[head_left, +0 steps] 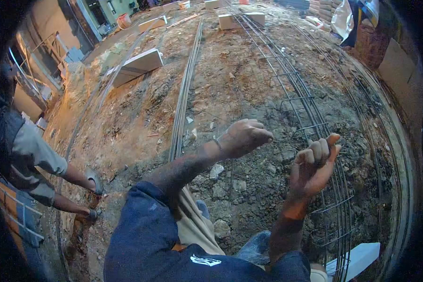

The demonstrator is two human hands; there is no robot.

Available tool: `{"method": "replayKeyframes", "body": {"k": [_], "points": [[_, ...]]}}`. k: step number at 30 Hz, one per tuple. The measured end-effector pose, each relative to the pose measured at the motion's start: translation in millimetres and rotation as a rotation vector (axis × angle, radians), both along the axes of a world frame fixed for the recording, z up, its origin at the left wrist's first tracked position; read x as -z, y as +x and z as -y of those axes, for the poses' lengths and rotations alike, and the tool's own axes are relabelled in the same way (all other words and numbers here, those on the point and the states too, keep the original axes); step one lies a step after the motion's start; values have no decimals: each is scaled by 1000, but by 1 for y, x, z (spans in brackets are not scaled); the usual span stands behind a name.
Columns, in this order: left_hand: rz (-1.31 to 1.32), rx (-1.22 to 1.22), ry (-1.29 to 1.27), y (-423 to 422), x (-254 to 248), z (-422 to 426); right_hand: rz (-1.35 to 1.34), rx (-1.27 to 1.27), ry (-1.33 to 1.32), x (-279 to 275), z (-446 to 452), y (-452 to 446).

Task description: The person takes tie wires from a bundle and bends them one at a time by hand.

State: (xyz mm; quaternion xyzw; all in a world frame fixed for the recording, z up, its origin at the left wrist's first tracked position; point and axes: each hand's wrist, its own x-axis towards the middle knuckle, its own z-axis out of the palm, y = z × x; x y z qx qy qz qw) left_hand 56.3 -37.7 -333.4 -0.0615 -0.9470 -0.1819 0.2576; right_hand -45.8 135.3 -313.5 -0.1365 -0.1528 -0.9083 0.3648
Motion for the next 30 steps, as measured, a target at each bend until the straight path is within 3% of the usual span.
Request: {"method": "replayKeyframes", "body": {"k": [5,7,8,11,13,15,17,18,19,21,23,25,26,27,29,30], "points": [[-10,63,58,-1,7,-11,-46,237,93,1,5,-14],[0,17,4,2,7,-6,17,650,549,-6,10,-21],[-5,22,1,5,5,-2,53,608,799,-11,14,-21],[97,-104,-171,8,-5,2,-514,660,1114,63,34,-48],[134,-88,-444,10,-2,3,-917,760,1504,105,50,-47],[149,-82,-445,13,-6,-5,-1007,912,1016,150,68,-41],[127,-41,-486,17,-12,-6,-1384,1006,1245,183,69,-27],[110,-42,-460,19,-14,-6,-1345,621,1294,173,65,-15],[108,-46,-467,21,-15,-2,-1283,242,1313,158,60,-1],[162,-37,-409,26,-16,8,-947,-497,979,155,50,21],[143,-16,-407,29,-20,19,-831,-714,767,136,42,51],[274,80,-178,30,-9,29,-623,-965,451,132,40,69],[274,78,-181,30,-5,32,-401,-1008,212,119,36,78],[253,113,-116,29,-4,34,-402,-1010,208,99,30,79],[233,142,-55,27,5,36,-34,-952,-67,64,21,78],[233,149,94,24,15,34,-27,-806,-85,49,19,70]]}}
